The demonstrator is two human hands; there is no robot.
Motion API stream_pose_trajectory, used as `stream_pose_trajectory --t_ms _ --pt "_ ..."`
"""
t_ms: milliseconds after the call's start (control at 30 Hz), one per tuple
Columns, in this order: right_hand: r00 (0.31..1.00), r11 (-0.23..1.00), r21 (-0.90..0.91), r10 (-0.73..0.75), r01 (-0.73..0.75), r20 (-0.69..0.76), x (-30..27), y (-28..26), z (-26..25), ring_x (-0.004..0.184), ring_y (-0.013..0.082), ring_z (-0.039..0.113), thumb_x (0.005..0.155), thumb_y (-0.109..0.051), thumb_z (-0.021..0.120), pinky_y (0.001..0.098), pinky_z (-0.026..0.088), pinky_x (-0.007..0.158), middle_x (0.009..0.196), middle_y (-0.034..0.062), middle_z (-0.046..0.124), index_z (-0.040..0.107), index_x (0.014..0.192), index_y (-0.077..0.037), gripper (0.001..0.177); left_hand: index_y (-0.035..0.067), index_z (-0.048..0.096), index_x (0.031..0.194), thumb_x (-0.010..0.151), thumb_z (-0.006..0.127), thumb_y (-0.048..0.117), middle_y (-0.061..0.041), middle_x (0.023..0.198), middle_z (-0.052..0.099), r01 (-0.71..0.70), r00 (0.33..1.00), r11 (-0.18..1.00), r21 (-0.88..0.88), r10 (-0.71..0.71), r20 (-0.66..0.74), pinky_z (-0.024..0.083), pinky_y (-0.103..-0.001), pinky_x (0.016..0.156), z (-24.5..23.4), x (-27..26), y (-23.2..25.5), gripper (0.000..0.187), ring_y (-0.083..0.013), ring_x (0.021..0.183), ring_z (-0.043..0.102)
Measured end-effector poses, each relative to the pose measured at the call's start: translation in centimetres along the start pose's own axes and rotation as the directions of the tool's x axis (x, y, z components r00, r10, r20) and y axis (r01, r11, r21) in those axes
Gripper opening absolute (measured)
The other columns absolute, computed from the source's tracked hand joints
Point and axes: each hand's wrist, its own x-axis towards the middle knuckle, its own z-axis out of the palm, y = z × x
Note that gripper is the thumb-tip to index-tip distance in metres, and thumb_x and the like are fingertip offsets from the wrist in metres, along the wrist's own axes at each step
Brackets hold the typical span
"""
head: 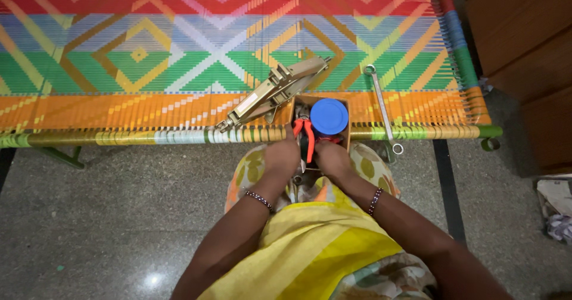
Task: The person sits on the floor and uses a wrench to tighten a bolt on a scissor car jack. They rotate the jack to access different sides and continue tightening the bolt with the wrench.
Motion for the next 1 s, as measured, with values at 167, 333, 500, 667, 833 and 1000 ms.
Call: stream_pose_trajectory --t_ms 167,333,500,667,833,1000 --pt "0.992 0.989 -0.072 -0.128 0.129 0.016 -0.1 0.5 0.2 0.093 0.0374 0.069 0.084 -0.011 0.062 0.0483 0.056 0.077 0.109 0.0152 0.068 0.073 0.104 -0.008 0.023 0.009 0.019 0.164 0.101 0.044 0.032 -0.020 0.115 0.073 0.020 1.000 0.999 0.027 -0.019 -0.021 0.056 -0.049 0.089 0.8 1.4 -0.7 0.072 -0.0357 0.102 0.072" --pt "0.958 0.925 -0.321 -0.122 0.205 0.260 0.1 0.3 -1.3 0.094 0.0339 0.069 0.086 -0.012 0.061 0.0461 0.056 0.078 0.111 0.0141 0.066 0.073 0.102 -0.009 0.020 0.007 0.037 0.150 0.098 0.049 0.040 -0.025 0.125 0.065 -0.041 0.997 0.904 -0.425 0.012 -0.071 0.050 -0.049 0.096 3.8 5.5 -3.7 0.063 -0.0414 0.112 0.064" --pt "0.996 0.982 0.187 -0.018 0.001 0.091 0.7 1.4 -2.3 0.093 0.0397 0.066 0.088 -0.014 0.064 0.0506 0.053 0.078 0.102 0.0168 0.069 0.076 0.100 -0.011 0.018 0.004 0.065 0.127 0.095 0.048 0.039 -0.024 0.122 0.068 -0.103 0.988 0.877 -0.470 0.038 -0.148 0.048 -0.049 0.099 5.7 8.1 -5.8 0.050 -0.0427 0.114 0.063" --pt "0.989 0.972 0.236 -0.020 -0.016 0.147 -0.6 0.4 -2.9 0.096 0.0396 0.067 0.079 -0.024 0.074 0.0508 0.053 0.081 0.105 0.0178 0.070 0.072 0.111 -0.009 0.035 0.004 0.066 0.117 0.101 0.047 0.039 -0.025 0.112 0.071 -0.062 0.988 0.953 -0.295 0.016 -0.156 0.050 -0.052 0.096 4.1 8.2 -4.3 0.043 -0.0427 0.108 0.066" --pt "0.977 0.948 0.245 0.180 -0.203 0.112 -0.7 -1.1 -1.2 0.088 0.0392 0.071 0.088 -0.023 0.068 0.0480 0.056 0.075 0.096 0.0189 0.073 0.074 0.102 -0.008 0.021 0.004 0.065 0.115 0.103 0.043 0.033 -0.026 0.115 0.069 0.043 0.988 0.930 -0.365 -0.095 -0.124 0.052 -0.053 0.094 3.2 8.3 -2.4 0.038 -0.0447 0.109 0.066" --pt "0.964 0.871 0.437 0.265 -0.223 -0.036 0.2 2.0 2.4 0.071 0.0390 0.068 0.090 -0.015 0.066 0.0434 0.055 0.066 0.081 0.0259 0.068 0.074 0.097 -0.002 0.017 0.003 0.061 0.118 0.102 0.043 0.029 -0.027 0.117 0.069 0.059 0.985 0.885 -0.461 -0.128 -0.119 0.051 -0.055 0.094 4.2 10.1 -2.7 0.036 -0.0459 0.110 0.066"
